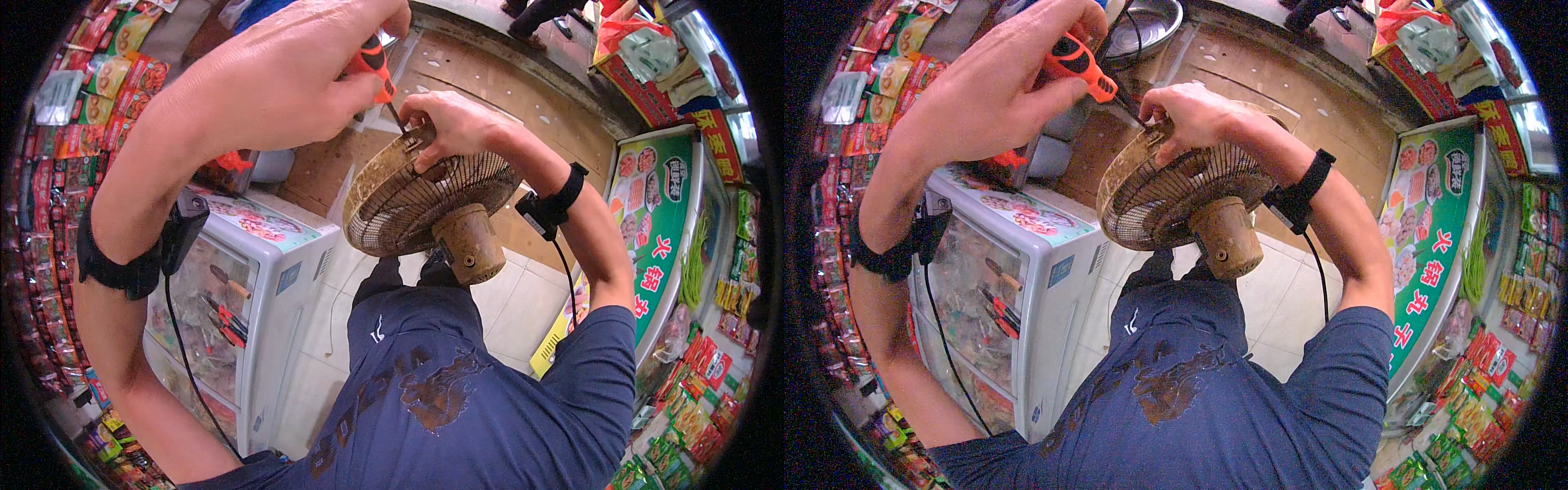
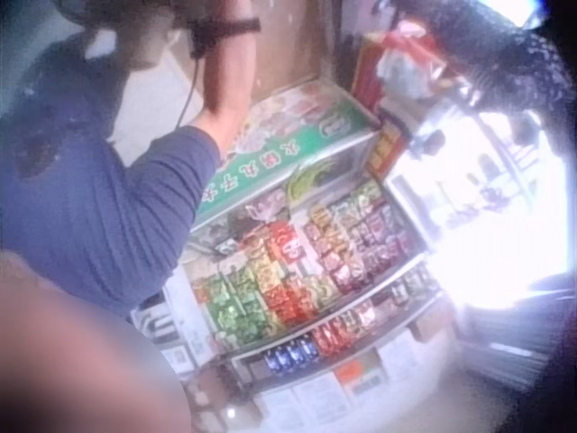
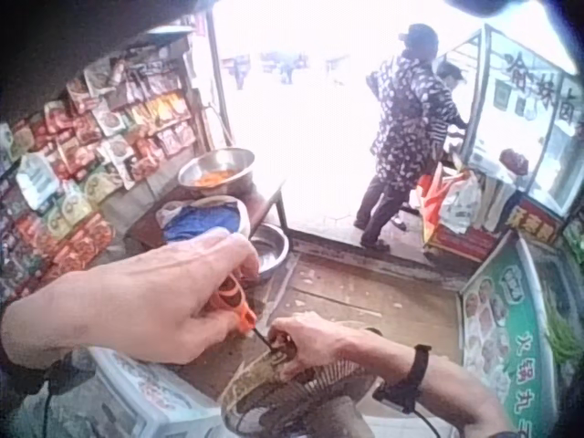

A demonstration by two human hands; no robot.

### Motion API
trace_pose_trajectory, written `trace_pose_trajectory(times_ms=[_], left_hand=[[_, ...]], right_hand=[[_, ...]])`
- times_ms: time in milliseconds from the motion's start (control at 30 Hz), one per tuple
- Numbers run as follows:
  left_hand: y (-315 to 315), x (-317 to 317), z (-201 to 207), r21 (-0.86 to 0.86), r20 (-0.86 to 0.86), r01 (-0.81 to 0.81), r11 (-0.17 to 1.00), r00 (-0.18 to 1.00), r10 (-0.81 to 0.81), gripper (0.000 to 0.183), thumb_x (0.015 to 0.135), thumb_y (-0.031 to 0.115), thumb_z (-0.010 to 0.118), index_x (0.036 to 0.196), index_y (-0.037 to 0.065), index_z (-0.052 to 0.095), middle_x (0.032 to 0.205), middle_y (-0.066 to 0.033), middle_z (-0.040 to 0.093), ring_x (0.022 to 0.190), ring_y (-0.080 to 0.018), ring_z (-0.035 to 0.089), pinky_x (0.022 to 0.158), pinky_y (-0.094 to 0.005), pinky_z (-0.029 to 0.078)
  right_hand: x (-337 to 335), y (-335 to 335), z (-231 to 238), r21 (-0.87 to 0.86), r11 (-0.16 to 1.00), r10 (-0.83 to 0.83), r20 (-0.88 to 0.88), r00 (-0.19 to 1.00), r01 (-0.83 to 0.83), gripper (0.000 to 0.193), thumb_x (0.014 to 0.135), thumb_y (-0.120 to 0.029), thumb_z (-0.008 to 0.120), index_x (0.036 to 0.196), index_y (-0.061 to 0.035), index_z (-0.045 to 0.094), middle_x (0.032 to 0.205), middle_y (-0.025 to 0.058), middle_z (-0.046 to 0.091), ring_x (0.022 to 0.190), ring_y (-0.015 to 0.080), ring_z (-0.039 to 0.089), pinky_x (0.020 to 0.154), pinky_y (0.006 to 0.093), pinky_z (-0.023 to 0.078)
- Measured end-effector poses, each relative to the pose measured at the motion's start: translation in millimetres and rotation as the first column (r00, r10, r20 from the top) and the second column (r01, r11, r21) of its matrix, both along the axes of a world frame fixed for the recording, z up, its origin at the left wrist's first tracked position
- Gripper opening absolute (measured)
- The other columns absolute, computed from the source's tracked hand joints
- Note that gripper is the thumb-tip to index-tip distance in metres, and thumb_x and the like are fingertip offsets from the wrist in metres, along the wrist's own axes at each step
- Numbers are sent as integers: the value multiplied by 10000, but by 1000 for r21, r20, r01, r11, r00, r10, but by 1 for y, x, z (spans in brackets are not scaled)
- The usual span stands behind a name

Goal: The person disassembles a small countertop appliance on a table using a screwdriver and pliers, then moves to a standing fan and removes its front grille with a screwdriver. The person handles screws, the appliance casing, and the fan grille throughout the sequence.

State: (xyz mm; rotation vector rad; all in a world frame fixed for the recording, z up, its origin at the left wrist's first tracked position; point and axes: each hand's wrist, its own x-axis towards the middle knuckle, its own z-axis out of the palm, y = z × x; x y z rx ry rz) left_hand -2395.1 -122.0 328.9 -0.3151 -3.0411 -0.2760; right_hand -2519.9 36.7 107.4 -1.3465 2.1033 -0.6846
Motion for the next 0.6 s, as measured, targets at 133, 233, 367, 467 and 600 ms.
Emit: trace_pose_trajectory(times_ms=[133, 233, 367, 467, 600], left_hand=[[-13, -16, 10, -5, 259, 84, 996, 963, -80, 322, 1043, 257, 644, 1144, -37, 558, 954, -271, 688, 966, -422, 717, 838, -479, 552], [-25, -10, 12, -41, 326, -38, 998, 944, 49, 304, 1027, 230, 648, 1156, -29, 554, 988, -274, 675, 997, -424, 704, 862, -480, 546], [-31, -5, -5, 180, 170, 172, 968, 964, -203, 309, 1013, 230, 671, 1156, -23, 566, 1015, -261, 674, 1009, -419, 698, 864, -485, 543], [-43, -14, -12, 118, 268, 93, 989, 956, -122, 300, 1004, 222, 684, 1150, -16, 576, 1018, -249, 671, 1003, -411, 695, 855, -482, 543], [-54, -5, -34, 97, -45, 205, 974, 979, -201, 305, 985, 225, 751, 1138, 37, 567, 876, -211, 630, 823, -428, 643, 734, -471, 505]], right_hand=[[2, 1, -2, -42, 999, 9, 24, 1000, -8, 730, 626, -265, 996, 1227, -31, 655, 1095, 166, 695, 1060, 342, 684, 941, 435, 555], [2, 3, -2, -52, 999, 18, 26, 1000, -16, 719, 653, -288, 989, 1235, -31, 654, 1095, 165, 690, 1055, 334, 681, 940, 431, 554], [-2, 4, -1, -21, 1000, 16, 20, 1000, -16, 709, 721, -428, 946, 1269, -57, 694, 1157, 178, 755, 1103, 366, 724, 969, 450, 573], [-6, 1, 1, -25, 996, 87, 55, 995, -86, 580, 817, -416, 878, 1236, -53, 710, 1089, 178, 762, 1055, 357, 740, 937, 453, 580], [-6, -3, 0, -32, 996, 83, 25, 996, -83, 323, 926, -284, 785, 1151, -56, 744, 1051, 182, 780, 1026, 364, 751, 914, 460, 584]])
